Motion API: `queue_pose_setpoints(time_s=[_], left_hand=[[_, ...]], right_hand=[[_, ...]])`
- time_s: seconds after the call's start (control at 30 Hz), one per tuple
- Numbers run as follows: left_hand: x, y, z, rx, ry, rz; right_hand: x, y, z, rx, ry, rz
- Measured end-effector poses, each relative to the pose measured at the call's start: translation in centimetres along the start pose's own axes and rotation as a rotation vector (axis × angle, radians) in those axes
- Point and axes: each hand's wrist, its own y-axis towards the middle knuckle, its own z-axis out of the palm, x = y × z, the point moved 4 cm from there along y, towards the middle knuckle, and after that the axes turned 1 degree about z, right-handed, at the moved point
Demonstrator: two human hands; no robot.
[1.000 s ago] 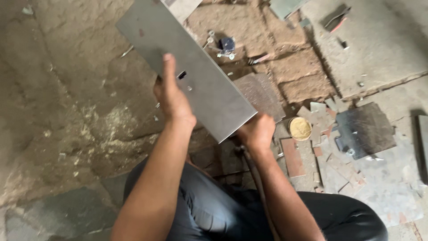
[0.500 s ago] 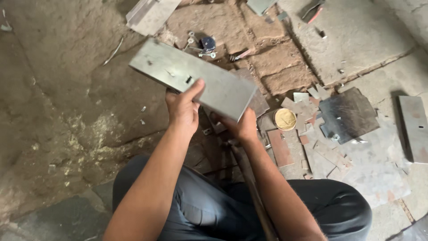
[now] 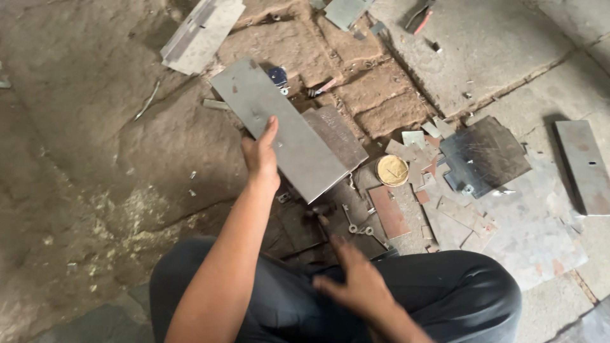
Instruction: The person sits on the floor and assembles a metal component by inserting a small black part into a rectangular metal sheet. They use a hammer to tap the part into place and a wrench to tighten a bolt, repeatedly checking the fit and adjusting the assembly.
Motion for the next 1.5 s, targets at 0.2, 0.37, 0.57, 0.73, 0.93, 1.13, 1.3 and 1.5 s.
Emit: queue_pose_setpoints(time_s=[0.2, 0.37, 0.57, 0.73, 0.93, 1.13, 1.3, 1.5], left_hand=[[3.0, 0.1, -1.6, 0.014, -0.06, -0.16], [4.6, 0.1, -1.6, 0.056, 0.062, -0.21], [4.5, 0.6, -2.0, 0.012, 0.054, -0.141], [3.6, 0.7, -2.5, 0.007, 0.055, -0.033], [3.5, 0.8, -2.0, 0.022, 0.14, -0.072], [3.1, 0.9, -2.0, 0.024, 0.177, -0.035], [3.1, 1.0, -2.3, 0.036, 0.24, -0.119], [3.1, 1.2, -2.3, 0.033, 0.193, -0.13]], right_hand=[[-0.7, -2.1, 1.0, 0.045, -0.047, 0.114], [-0.9, -1.3, -0.1, 0.052, 0.043, 0.175], [-2.2, -2.4, -0.8, 0.14, 0.439, 0.175], [-4.3, -5.0, -1.4, 0.254, 0.686, 0.211], [-5.1, -8.1, -5.9, 0.361, 0.878, 0.275], [-0.6, -6.7, -8.1, 0.169, 1.181, -0.065], [3.0, -2.5, -8.5, -0.011, 0.417, 0.035], [5.3, 1.2, -8.6, -0.081, 0.065, 0.062]])
